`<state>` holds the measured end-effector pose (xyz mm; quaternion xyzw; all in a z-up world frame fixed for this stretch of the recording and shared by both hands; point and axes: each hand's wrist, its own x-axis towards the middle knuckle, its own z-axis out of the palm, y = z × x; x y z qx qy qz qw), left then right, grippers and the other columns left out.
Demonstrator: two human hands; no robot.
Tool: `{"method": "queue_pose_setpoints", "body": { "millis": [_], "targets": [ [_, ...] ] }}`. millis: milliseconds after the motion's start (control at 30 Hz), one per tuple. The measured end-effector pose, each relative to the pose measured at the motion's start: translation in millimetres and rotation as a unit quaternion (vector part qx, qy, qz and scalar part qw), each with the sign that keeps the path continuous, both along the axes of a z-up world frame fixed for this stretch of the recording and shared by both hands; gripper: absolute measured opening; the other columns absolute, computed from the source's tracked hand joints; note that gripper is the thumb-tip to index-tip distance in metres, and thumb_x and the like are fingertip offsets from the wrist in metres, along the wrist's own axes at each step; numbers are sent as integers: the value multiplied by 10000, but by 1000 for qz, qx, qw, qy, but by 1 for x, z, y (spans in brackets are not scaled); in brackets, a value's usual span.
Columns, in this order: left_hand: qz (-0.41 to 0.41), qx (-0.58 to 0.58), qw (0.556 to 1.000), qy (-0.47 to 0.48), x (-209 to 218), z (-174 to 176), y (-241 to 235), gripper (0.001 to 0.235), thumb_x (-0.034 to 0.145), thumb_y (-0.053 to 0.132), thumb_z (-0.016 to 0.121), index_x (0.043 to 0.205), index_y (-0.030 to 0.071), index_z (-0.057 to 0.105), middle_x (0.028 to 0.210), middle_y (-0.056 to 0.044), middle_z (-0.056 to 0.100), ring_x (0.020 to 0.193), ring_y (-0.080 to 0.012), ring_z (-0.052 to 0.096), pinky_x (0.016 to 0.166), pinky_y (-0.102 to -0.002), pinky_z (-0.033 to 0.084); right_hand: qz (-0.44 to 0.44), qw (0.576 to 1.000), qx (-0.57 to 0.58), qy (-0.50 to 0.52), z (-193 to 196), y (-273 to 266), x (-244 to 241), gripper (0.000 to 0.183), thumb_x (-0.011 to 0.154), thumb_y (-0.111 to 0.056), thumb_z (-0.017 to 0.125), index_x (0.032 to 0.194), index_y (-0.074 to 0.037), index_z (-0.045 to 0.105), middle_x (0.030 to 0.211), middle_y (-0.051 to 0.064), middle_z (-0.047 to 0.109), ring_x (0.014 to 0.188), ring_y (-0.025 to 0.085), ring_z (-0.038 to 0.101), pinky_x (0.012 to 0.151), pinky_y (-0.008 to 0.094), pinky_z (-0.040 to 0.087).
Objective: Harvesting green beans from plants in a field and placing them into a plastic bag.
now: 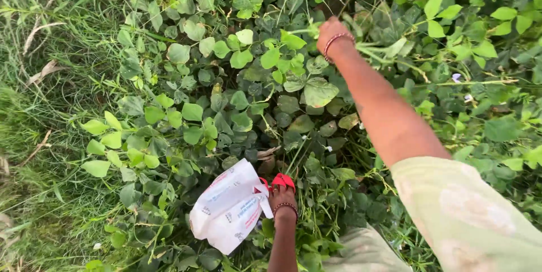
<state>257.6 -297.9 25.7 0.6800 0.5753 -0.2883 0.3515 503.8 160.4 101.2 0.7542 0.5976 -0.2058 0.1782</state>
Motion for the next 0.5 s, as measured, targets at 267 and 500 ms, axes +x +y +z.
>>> {"method": "queue_pose_setpoints", "body": {
  "millis": [267, 500],
  "targets": [
    [43, 106, 993, -28, 11, -33, -23, 399, 920, 202, 562, 1304, 129, 641, 1372, -138, 613, 1291, -314, 556, 1099, -534, 381, 185, 927, -310, 106, -138, -151, -118, 820, 839, 16, 595, 1566, -284, 362, 1688, 103, 150, 1538, 320, 178, 1192, 511, 296],
    [300, 312, 880, -195, 48, 48, 64, 730, 728, 117, 595, 1456, 177, 585, 1339, -90, 643, 1243, -313, 608, 1127, -515, 394, 222, 911, -311, 157, -195, -316, -76, 665, 940, -309, 576, 1572, -293, 368, 1633, 28, 374, 1575, 345, 159, 1251, 442, 285]
  ]
}}
